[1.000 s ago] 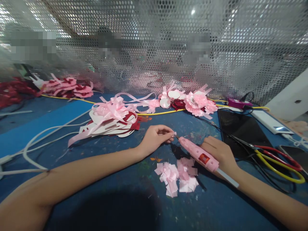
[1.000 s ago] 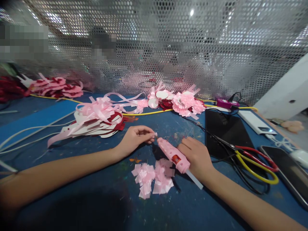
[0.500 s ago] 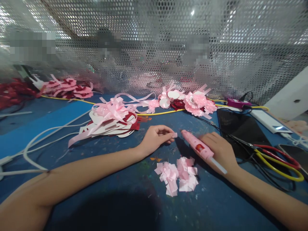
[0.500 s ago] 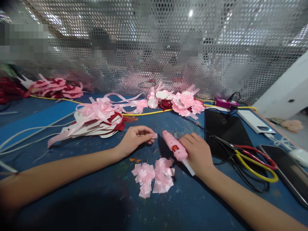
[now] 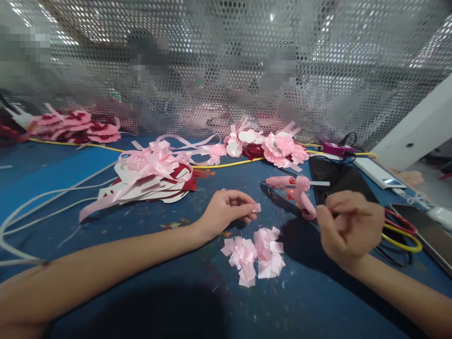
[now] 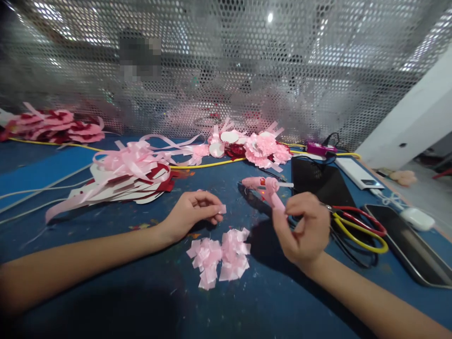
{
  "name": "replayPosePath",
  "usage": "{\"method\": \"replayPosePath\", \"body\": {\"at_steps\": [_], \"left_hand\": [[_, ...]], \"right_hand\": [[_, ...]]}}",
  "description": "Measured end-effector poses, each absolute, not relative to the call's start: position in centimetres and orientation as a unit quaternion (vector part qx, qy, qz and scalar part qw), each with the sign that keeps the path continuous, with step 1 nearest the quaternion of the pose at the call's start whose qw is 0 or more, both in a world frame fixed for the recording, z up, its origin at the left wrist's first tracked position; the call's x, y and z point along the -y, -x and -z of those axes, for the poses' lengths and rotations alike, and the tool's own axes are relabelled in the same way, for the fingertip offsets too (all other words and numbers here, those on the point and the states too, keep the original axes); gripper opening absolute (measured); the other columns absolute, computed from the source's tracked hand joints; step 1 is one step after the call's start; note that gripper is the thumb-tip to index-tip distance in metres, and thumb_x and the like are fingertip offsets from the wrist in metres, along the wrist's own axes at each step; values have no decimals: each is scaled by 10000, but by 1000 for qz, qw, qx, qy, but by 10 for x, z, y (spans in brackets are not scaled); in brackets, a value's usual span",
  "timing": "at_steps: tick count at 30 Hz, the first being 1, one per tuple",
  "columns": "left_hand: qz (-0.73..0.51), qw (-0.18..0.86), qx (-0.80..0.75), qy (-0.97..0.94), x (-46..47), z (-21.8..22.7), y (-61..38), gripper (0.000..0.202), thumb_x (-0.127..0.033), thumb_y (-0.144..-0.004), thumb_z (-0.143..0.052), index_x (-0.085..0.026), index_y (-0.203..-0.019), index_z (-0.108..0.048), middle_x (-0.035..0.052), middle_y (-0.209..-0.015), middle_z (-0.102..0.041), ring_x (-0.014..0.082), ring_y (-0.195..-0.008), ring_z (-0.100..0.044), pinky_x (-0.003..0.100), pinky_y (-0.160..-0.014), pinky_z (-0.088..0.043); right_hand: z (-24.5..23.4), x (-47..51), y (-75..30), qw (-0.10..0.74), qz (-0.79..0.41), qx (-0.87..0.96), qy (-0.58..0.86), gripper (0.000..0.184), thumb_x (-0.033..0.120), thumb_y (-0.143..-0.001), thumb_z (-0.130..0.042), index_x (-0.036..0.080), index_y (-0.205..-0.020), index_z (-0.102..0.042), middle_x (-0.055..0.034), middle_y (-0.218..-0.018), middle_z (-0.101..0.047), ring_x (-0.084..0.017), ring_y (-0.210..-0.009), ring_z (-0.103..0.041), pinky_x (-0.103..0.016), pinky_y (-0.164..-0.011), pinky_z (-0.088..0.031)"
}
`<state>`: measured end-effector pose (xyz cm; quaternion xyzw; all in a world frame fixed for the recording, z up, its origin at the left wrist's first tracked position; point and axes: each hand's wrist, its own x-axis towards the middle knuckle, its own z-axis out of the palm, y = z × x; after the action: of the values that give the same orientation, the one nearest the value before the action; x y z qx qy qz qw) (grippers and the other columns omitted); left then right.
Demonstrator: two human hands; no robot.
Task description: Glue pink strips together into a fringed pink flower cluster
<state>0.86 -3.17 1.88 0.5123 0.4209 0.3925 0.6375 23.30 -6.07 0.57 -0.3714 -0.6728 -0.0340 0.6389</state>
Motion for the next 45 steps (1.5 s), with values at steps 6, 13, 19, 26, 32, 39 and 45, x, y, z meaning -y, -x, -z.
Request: {"method": "replayPosePath", "body": {"at_steps": [6,13,19,26,32,39,45], "left_hand": [[-330,720,-379,-478,48,-22,-14,60,-168,-662,-720,-123,-668,-681,18,-539,-688,79,-463,-621,139,-469,-495],[-306,726,-385,-481,49,-20,-17,44,-155,-683,-711,-122,-685,-682,11,-542,-687,70,-459,-617,132,-481,-501],[-290,711,-401,-499,49,-19,-18,56,-166,-689,-705,-119,-697,-676,18,-555,-683,73,-460,-611,139,-474,-489],[-279,708,-406,-506,48,-20,-18,104,-189,-692,-720,-102,-716,-668,7,-579,-675,65,-479,-608,147,-508,-496],[-278,722,-403,-489,47,-19,-19,101,-187,-692,-722,-109,-714,-662,3,-567,-675,69,-484,-614,147,-510,-502],[-294,713,-393,-500,47,-18,-18,61,-162,-716,-677,-105,-732,-660,1,-571,-672,62,-484,-619,137,-518,-512],[-335,642,-377,-578,49,-15,-16,131,-120,-705,-645,-123,-836,-640,-11,-662,-671,53,-576,-637,114,-565,-507]], "right_hand": [[2,72,-212,473,-110,827,284,197,35,-805,-560,216,-883,-554,-11,-788,-663,-135,-709,-629,-293,-640,-524],[8,71,-216,441,-124,854,248,184,46,-838,-536,179,-945,-603,-48,-865,-684,-140,-830,-637,-299,-713,-538],[6,69,-217,434,-101,867,225,169,41,-817,-570,162,-918,-630,-71,-854,-672,-155,-818,-628,-313,-685,-544],[8,69,-216,457,-101,856,219,166,57,-814,-583,155,-940,-628,-73,-847,-683,-161,-814,-637,-310,-691,-553],[7,71,-217,443,-81,866,217,176,27,-800,-583,128,-933,-638,-93,-860,-667,-169,-821,-630,-304,-693,-550],[3,70,-215,443,-86,861,236,148,41,-801,-592,149,-889,-640,-81,-841,-674,-150,-788,-638,-282,-683,-551],[-3,72,-213,452,-110,835,295,153,40,-803,-573,162,-862,-645,-47,-795,-699,-121,-759,-667,-222,-697,-549]]}}
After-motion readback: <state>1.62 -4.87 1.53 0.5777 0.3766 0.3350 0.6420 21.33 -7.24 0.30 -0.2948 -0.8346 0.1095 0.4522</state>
